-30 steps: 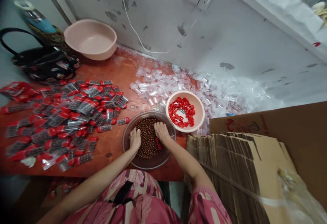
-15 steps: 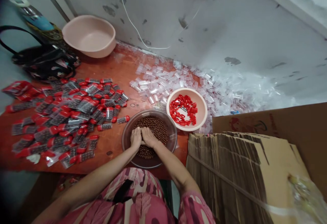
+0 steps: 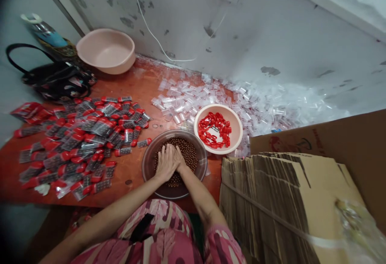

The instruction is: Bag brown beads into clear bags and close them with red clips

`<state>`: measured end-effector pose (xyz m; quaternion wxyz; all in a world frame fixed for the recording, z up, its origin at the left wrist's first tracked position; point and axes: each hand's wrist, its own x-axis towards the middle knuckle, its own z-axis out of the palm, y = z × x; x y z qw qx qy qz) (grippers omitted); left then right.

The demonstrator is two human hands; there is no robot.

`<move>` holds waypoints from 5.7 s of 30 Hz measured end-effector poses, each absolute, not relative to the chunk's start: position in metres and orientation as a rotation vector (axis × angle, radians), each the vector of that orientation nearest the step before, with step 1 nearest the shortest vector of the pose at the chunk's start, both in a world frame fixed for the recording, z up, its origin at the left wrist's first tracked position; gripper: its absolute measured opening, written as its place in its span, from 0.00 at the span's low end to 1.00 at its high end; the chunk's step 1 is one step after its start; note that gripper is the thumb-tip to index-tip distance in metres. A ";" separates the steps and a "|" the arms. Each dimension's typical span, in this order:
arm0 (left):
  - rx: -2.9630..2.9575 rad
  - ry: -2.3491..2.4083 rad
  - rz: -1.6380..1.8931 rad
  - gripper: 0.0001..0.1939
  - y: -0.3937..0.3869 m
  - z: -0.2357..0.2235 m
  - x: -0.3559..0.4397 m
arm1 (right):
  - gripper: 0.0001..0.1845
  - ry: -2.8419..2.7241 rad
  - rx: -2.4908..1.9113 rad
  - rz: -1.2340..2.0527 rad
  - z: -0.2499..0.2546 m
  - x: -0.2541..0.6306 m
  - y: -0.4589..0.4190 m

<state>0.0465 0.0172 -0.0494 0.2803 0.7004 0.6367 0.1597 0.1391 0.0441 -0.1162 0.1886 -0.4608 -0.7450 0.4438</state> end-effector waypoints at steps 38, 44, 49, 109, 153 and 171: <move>1.253 1.582 0.830 0.25 0.032 -0.046 -0.008 | 0.16 -2.349 -1.761 0.914 -0.027 0.193 0.049; 1.127 1.543 0.921 0.22 0.020 -0.048 -0.007 | 0.14 -2.193 -2.001 0.919 -0.032 0.169 0.053; 1.030 1.462 0.986 0.21 0.019 -0.044 -0.007 | 0.10 -2.013 -2.005 1.073 -0.051 0.156 0.065; 0.780 0.977 0.942 0.16 -0.002 -0.024 -0.005 | 0.08 -2.609 -1.966 0.826 -0.021 0.187 -0.004; 0.426 0.843 1.010 0.20 0.001 -0.010 -0.012 | 0.09 -2.961 -1.390 0.688 -0.037 0.159 0.005; 0.632 0.984 1.007 0.21 0.003 -0.027 -0.009 | 0.09 -1.783 -1.169 1.079 0.031 0.136 0.028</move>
